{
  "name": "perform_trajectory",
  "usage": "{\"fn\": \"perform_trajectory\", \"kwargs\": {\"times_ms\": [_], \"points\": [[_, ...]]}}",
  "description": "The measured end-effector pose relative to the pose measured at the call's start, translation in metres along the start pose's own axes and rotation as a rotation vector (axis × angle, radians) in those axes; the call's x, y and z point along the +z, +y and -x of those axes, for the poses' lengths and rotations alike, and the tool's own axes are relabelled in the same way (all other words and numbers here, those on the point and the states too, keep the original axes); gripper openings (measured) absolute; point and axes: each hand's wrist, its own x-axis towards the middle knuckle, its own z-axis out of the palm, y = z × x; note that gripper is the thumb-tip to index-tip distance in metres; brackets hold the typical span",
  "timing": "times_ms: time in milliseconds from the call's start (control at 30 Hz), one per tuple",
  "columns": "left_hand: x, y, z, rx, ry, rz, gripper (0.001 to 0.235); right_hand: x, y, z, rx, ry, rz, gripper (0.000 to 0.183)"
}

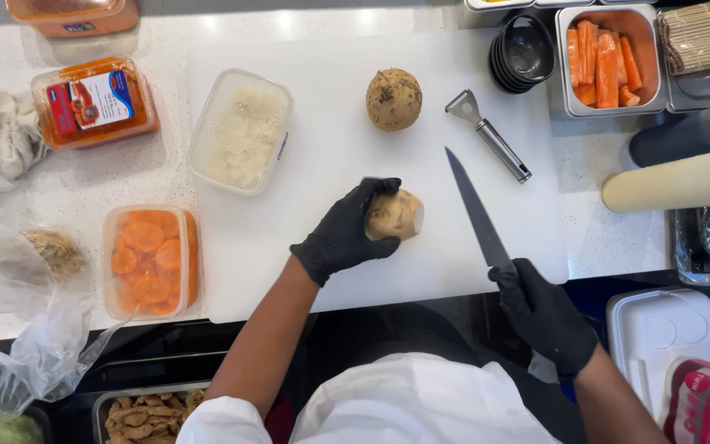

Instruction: The person removes two potatoes from a plastic bag, places them on a cutting board, and uses a knife to cut off the ends and peel the skin from each potato. The person then cuts the peeled potatoes into smaller pieces and discards the peels into a bin.

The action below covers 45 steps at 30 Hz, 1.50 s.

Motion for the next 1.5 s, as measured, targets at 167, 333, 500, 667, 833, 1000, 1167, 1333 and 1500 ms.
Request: {"fn": "perform_trajectory", "kwargs": {"times_ms": [167,333,500,667,833,1000,1167,1333,1500], "points": [[0.016,0.001,0.035,0.176,0.15,-0.269,0.071,0.024,0.011,-0.007,-0.122,-0.019,-0.027,0.033],[0.063,-0.018,0.042,0.106,0.366,-0.188,0.062,0.035,0.008,-0.008,-0.081,-0.078,-0.076,0.032],[0.046,-0.027,0.02,0.16,0.279,-0.156,0.067,0.03,0.002,-0.002,-0.111,-0.04,0.054,0.028],[0.053,-0.033,0.014,0.126,0.368,-0.139,0.068,0.035,0.006,0.002,-0.163,0.001,0.131,0.024],[0.066,-0.041,0.003,0.1,0.518,-0.147,0.07,0.042,0.008,0.001,-0.18,0.022,0.132,0.023],[0.067,-0.043,-0.002,0.124,0.559,-0.161,0.069,0.04,-0.015,0.0,-0.062,-0.032,0.296,0.022],[0.073,-0.045,-0.006,0.099,0.629,-0.162,0.066,0.029,-0.048,0.003,0.062,-0.107,0.344,0.026],[0.072,-0.045,-0.009,0.082,0.642,-0.169,0.067,0.015,-0.07,-0.008,0.129,-0.197,0.363,0.028],[0.07,-0.044,-0.011,0.068,0.668,-0.167,0.064,0.008,-0.09,-0.023,0.141,-0.242,0.407,0.03]]}}
